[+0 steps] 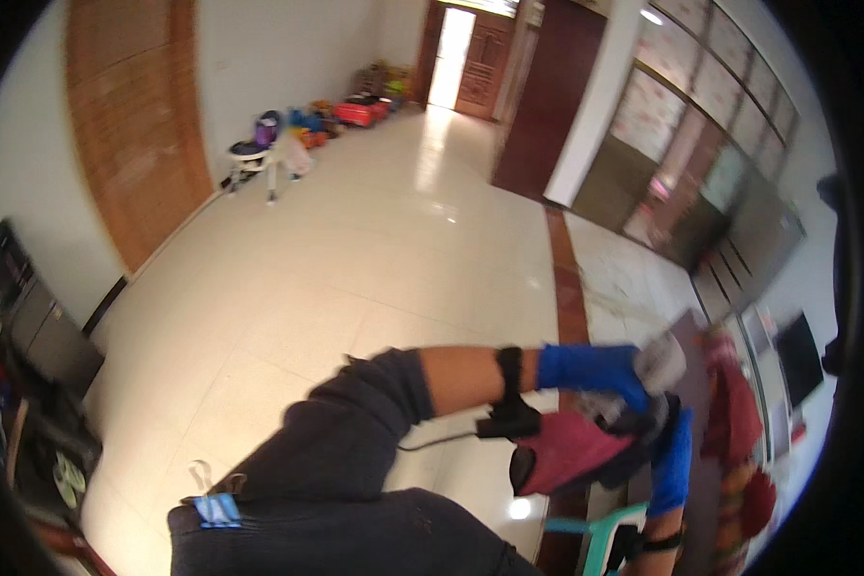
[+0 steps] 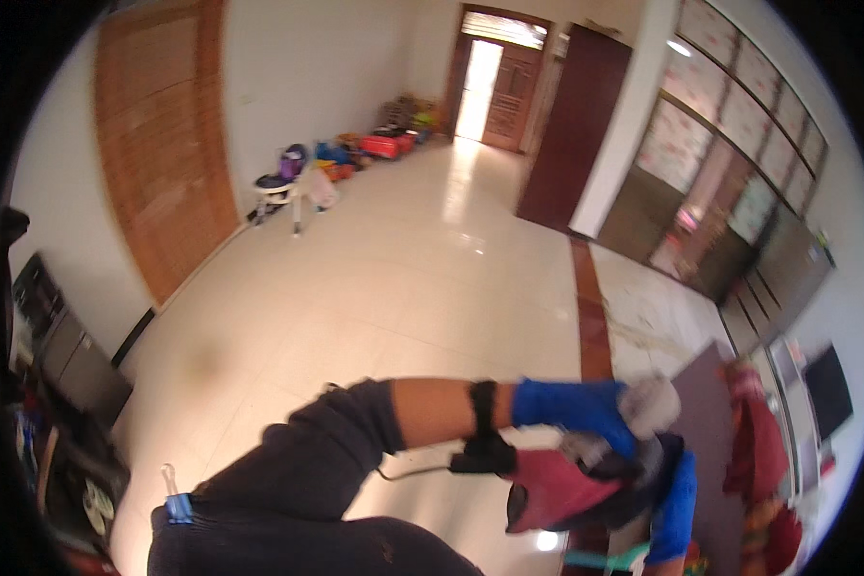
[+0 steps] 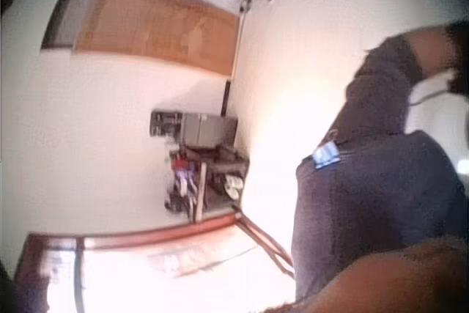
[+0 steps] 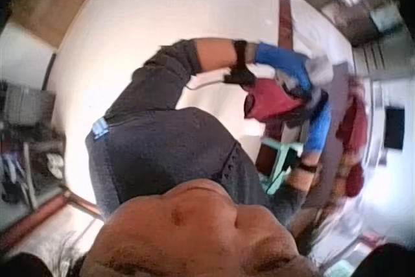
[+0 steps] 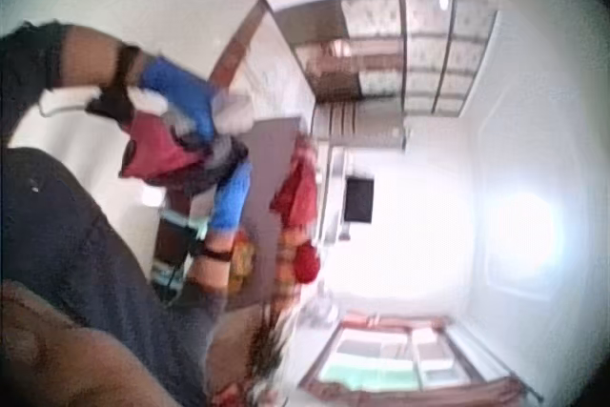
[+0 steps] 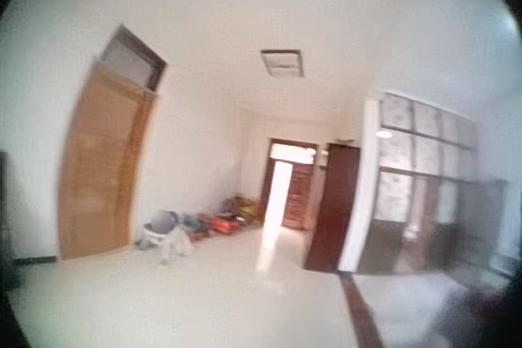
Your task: The person gathers cloths, folds a white cloth, and attaches it to a mop head by threading it through slots and securing it with clips. The person then adjusts the cloth to ensure it is properly fitted.
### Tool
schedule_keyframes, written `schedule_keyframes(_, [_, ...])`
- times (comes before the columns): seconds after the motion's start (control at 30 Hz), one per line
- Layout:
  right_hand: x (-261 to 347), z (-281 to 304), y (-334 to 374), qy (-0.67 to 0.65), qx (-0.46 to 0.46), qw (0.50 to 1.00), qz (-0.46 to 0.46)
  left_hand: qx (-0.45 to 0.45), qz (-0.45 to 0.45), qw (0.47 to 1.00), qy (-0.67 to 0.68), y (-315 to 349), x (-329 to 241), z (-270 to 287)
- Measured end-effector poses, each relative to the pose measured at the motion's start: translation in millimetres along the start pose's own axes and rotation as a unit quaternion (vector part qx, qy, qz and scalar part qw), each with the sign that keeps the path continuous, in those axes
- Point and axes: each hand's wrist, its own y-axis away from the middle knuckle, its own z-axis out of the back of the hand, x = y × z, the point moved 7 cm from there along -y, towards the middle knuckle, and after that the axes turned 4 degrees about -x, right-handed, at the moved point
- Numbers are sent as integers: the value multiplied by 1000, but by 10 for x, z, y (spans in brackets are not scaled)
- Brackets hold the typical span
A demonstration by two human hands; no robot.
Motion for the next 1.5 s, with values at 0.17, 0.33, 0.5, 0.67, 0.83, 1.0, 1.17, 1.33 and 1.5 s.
schedule_keyframes(0.17, [72, -368, 35, 256, 29, 959, 116, -42, -154, 987, 18, -121, -89, 42])
schedule_keyframes(0.33, [289, -200, 78, 387, -31, 921, 26, -83, 20, 996, 36, -89, 255, 175])
schedule_keyframes(0.5, [424, -202, 191, 361, -58, 930, -35, -34, 89, 995, 5, -75, 415, 153])
schedule_keyframes(0.67, [379, -36, 79, 319, 27, 947, -30, -53, 83, 994, 39, -588, 561, 9])
schedule_keyframes(0.83, [347, 732, 103, 302, -4, 953, 32, -47, 169, 984, 38, -1001, 718, -233])
schedule_keyframes(1.0, [376, 1345, 278, 370, -34, 928, 31, 10, 226, 973, -46, -1556, 839, -648])
schedule_keyframes(1.17, [539, 2169, 316, 281, -33, 959, 6, 40, 262, 964, -33, -2447, 1374, -903])
schedule_keyframes(1.33, [487, 3298, 457, 289, -92, 936, -177, 20, 221, 972, -73, -3317, 1854, -1125])
schedule_keyframes(1.5, [845, 3828, 823, 259, -199, 941, -84, 62, 215, 974, 45, -3827, 2092, -1241])
